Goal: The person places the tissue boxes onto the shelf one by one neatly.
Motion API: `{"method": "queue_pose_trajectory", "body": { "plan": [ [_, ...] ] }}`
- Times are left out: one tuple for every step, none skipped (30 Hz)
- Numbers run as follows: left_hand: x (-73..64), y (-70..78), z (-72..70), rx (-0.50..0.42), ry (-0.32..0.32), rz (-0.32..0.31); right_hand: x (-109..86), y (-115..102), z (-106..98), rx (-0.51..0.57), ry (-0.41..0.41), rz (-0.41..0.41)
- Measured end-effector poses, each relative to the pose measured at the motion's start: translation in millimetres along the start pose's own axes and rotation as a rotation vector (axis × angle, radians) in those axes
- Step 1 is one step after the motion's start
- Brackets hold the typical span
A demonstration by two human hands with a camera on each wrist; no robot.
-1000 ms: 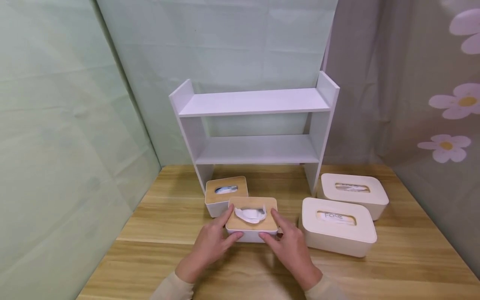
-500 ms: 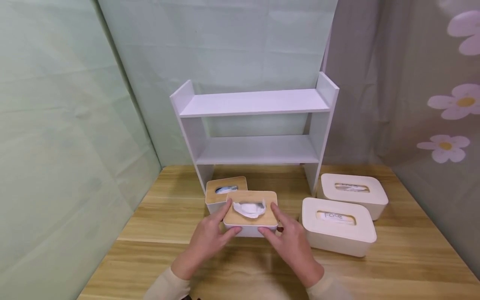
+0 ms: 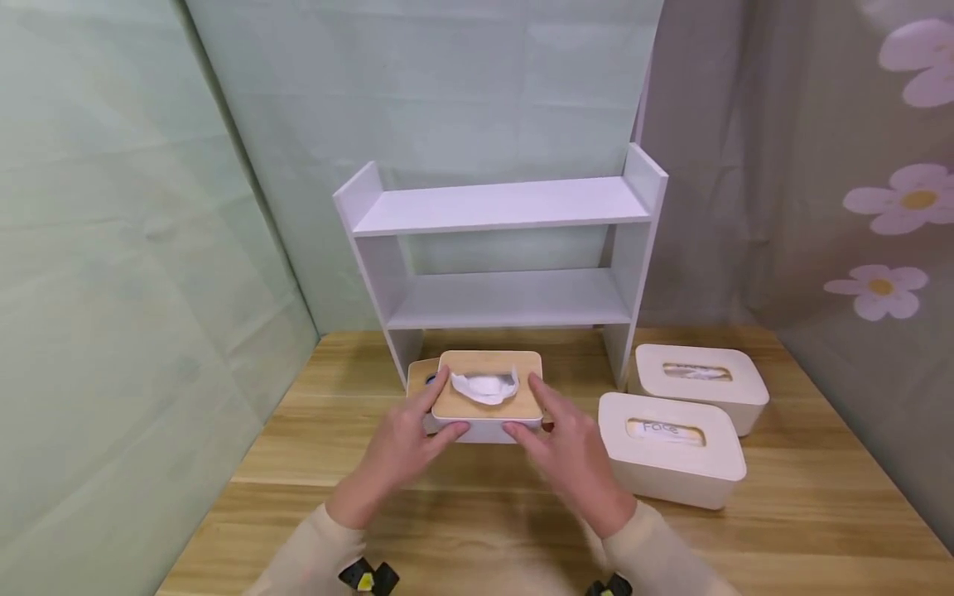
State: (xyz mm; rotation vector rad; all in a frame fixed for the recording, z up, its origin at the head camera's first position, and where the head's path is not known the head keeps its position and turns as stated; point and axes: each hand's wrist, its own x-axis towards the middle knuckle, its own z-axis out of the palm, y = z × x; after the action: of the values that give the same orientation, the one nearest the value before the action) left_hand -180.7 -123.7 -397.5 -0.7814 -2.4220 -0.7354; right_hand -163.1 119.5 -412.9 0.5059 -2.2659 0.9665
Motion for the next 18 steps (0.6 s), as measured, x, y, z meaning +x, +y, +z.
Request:
{"method": "queue_pose_trajectory", "body": {
  "plan": [
    [2.6, -0.6, -1.6, 0.002, 0.008, 0.006, 2.9, 0, 0, -0.006, 0.0, -0.003],
    [5.2, -1.3, -2.9, 0.001, 0.013, 0.011, 5.9, -1, -1, -0.012, 0.002, -0.007],
    [8.2, -1.8, -4.1, 0.0, 0.017, 0.014, 9.0, -1, -1, -0.019, 0.004, -0.014],
    [11.2, -2.0, -5.5, 0.0, 0.022, 0.017, 12.2, -1, -2, -0.027, 0.007, -0.02],
    [14.3, -2.3, -6.9, 0.0, 0.026, 0.02, 15.6, 0, -3, -0.03, 0.01, -0.025],
    [17.4, -2.8, -8.0, -0.001, 0.03, 0.023, 19.2, 0, -3, -0.032, 0.012, -0.028],
    [20.7, -3.4, -9.1, -0.001, 0.033, 0.025, 22.8, 0, -4, -0.031, 0.015, -0.033],
    [24.0, -4.1, -10.1, -0.005, 0.035, 0.025, 26.5, 0, -4, -0.028, 0.016, -0.037],
    [27.3, -5.0, -11.0, -0.003, 0.041, 0.027, 30.3, 0, -5, -0.027, 0.017, -0.041],
    [30.5, -5.8, -11.8, 0.001, 0.045, 0.028, 33.9, 0, -5, -0.026, 0.019, -0.044],
    [33.7, -6.7, -12.5, -0.002, 0.046, 0.027, 37.5, 0, -6, -0.027, 0.019, -0.047],
    [36.8, -8.1, -13.3, -0.006, 0.048, 0.029, 41.2, -1, -7, -0.029, 0.018, -0.048],
    [40.1, -9.3, -14.2, -0.009, 0.048, 0.029, 44.9, -1, -7, -0.033, 0.018, -0.05],
    [43.5, -10.7, -14.9, -0.008, 0.048, 0.028, 48.7, -1, -8, -0.038, 0.018, -0.049],
    [47.2, -11.8, -15.7, -0.008, 0.049, 0.028, 52.8, -1, -8, -0.042, 0.018, -0.049],
    [51.0, -13.1, -16.2, -0.008, 0.045, 0.026, 56.9, 0, -9, -0.045, 0.015, -0.05],
    [55.2, -14.3, -16.6, -0.009, 0.043, 0.024, 61.1, 0, -10, -0.046, 0.014, -0.05],
    [59.5, -15.5, -16.8, -0.003, 0.042, 0.021, 65.5, 1, -11, -0.047, 0.013, -0.051]
  ]
}}
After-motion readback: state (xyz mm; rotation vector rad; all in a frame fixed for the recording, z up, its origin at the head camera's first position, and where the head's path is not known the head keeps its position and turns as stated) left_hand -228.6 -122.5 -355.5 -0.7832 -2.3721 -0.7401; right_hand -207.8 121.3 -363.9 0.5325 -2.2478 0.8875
